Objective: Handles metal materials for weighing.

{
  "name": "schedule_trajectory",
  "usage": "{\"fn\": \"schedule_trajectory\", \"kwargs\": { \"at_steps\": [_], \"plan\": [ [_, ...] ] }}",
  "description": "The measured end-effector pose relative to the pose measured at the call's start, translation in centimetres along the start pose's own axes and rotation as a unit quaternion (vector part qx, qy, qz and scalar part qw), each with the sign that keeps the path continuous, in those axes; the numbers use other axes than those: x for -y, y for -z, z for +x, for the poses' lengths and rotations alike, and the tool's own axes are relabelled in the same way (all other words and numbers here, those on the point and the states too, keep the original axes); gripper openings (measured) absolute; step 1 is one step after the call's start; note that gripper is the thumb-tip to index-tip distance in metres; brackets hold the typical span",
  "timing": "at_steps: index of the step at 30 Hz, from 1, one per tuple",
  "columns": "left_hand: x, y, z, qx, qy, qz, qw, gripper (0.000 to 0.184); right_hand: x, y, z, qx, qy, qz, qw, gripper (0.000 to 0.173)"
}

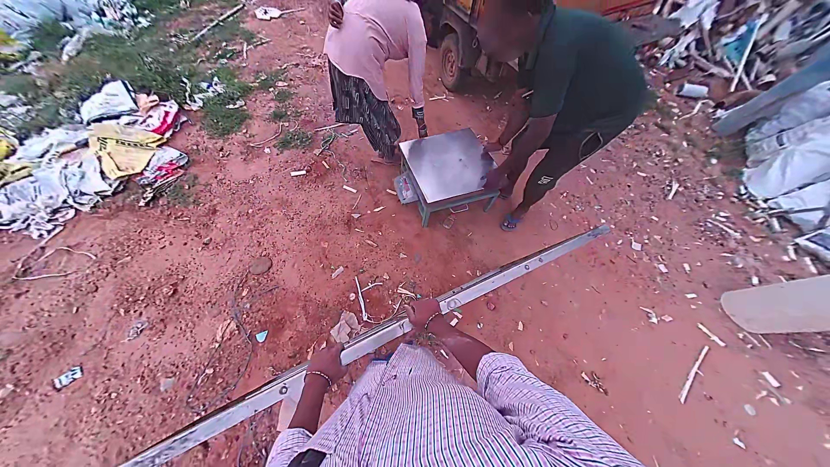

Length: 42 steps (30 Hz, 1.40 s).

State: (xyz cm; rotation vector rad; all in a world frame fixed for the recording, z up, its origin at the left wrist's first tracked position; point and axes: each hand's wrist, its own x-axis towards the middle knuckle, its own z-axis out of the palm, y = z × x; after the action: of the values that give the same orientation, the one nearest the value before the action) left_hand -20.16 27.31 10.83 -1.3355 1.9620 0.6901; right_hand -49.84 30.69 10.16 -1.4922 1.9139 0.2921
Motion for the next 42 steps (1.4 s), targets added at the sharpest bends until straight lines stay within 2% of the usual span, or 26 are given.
{"fn": "schedule_trajectory", "kwargs": {
  "at_steps": [15,42],
  "plan": [
    [0.0,0.0,-0.3,-0.005,-0.021,0.003,1.0,0.059,0.0,-0.3,-0.7,-0.033,0.003,0.004,0.999,0.057],
    [0.2,1.6,0.3,0.001,-0.022,-0.002,1.0,0.057,0.4,0.6,0.8,-0.029,-0.005,0.001,1.0,0.057]
  ]
}}
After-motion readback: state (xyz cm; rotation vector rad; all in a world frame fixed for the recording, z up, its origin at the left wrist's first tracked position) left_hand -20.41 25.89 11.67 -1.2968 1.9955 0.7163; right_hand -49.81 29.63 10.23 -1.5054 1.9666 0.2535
